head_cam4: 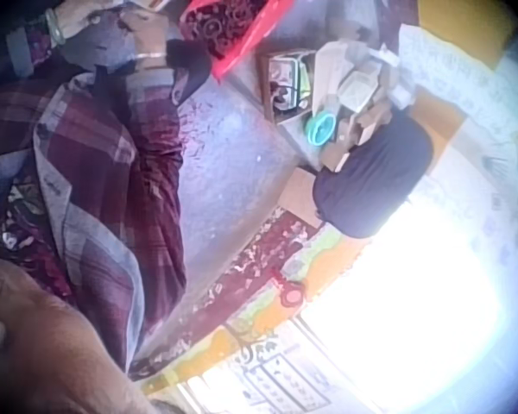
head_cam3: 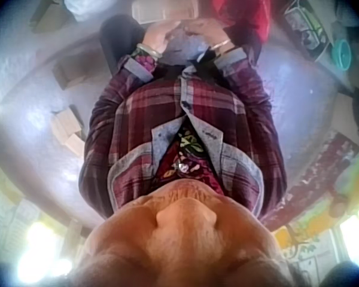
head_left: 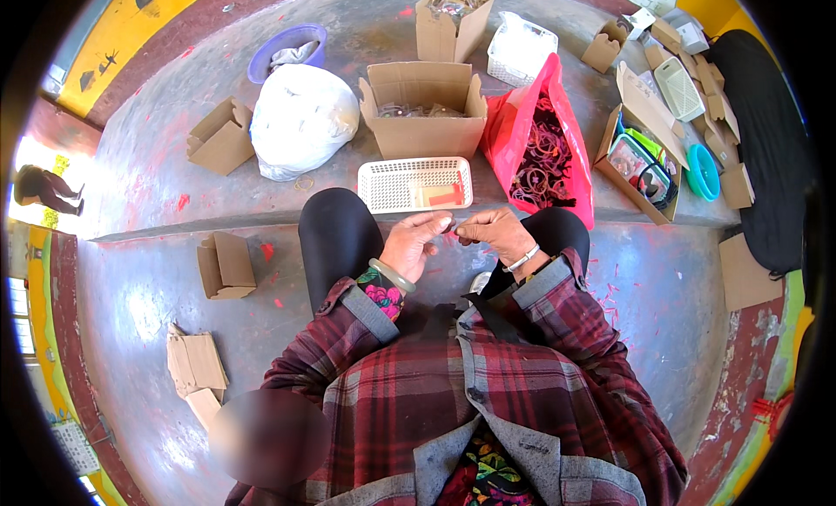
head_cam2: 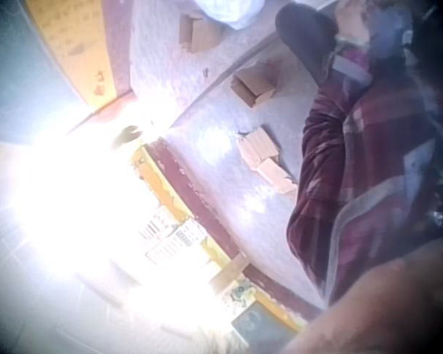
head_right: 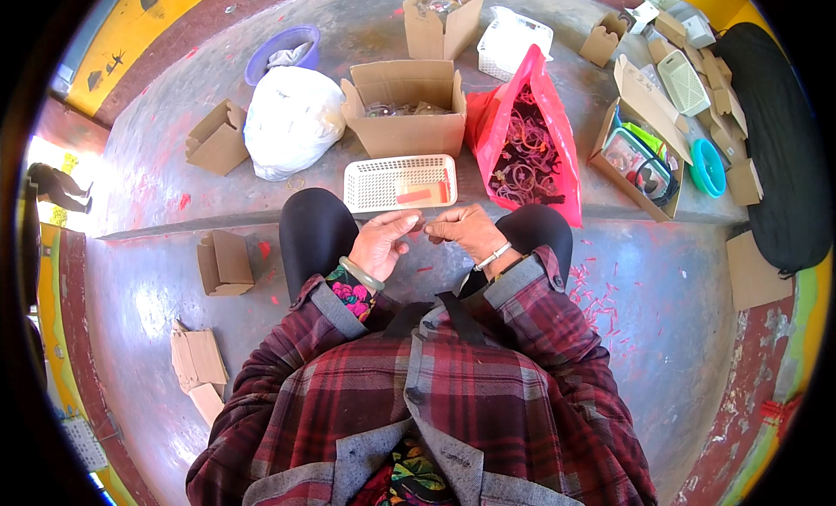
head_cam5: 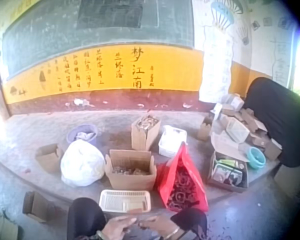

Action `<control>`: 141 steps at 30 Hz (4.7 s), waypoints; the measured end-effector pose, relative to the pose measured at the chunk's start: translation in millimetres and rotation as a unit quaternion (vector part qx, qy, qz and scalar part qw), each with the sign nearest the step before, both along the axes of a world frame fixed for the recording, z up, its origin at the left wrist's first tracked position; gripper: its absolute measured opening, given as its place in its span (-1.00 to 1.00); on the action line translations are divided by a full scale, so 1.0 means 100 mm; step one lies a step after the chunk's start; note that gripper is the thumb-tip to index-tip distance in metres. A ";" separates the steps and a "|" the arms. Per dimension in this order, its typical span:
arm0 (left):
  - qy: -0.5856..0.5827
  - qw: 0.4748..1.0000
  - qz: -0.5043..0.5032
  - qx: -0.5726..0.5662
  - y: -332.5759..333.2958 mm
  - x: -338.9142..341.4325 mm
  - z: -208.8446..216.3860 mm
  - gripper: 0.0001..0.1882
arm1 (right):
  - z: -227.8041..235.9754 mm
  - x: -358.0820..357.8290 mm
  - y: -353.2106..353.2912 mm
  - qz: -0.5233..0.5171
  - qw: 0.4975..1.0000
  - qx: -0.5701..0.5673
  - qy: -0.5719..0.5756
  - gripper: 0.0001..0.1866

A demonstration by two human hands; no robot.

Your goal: The person sits on the floor and assembles small keychains by hand. They pick up small plastic charms and metal rings from a white basket, attach the rings to the charms, and place the finished items into a pink bag. The process is repeated continuously with various charms.

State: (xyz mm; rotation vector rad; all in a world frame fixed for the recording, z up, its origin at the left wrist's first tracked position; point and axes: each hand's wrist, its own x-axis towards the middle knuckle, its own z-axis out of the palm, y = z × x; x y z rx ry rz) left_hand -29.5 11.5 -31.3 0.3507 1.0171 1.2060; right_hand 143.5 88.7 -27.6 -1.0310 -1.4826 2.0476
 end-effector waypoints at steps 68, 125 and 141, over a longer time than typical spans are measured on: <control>0.172 0.983 -0.030 0.053 -0.04 0.05 -0.08 -0.82 | -0.03 -0.05 -0.05 0.019 0.998 0.043 -0.033 -0.92; 0.604 0.734 0.004 0.310 -0.14 0.27 0.69 -0.92 | 1.20 0.05 -0.58 -0.115 0.742 0.640 -0.162 -0.79; 0.635 0.701 -0.136 0.295 -0.20 0.26 0.69 -0.88 | 0.81 0.10 -0.47 -0.081 0.834 0.516 -0.180 -0.96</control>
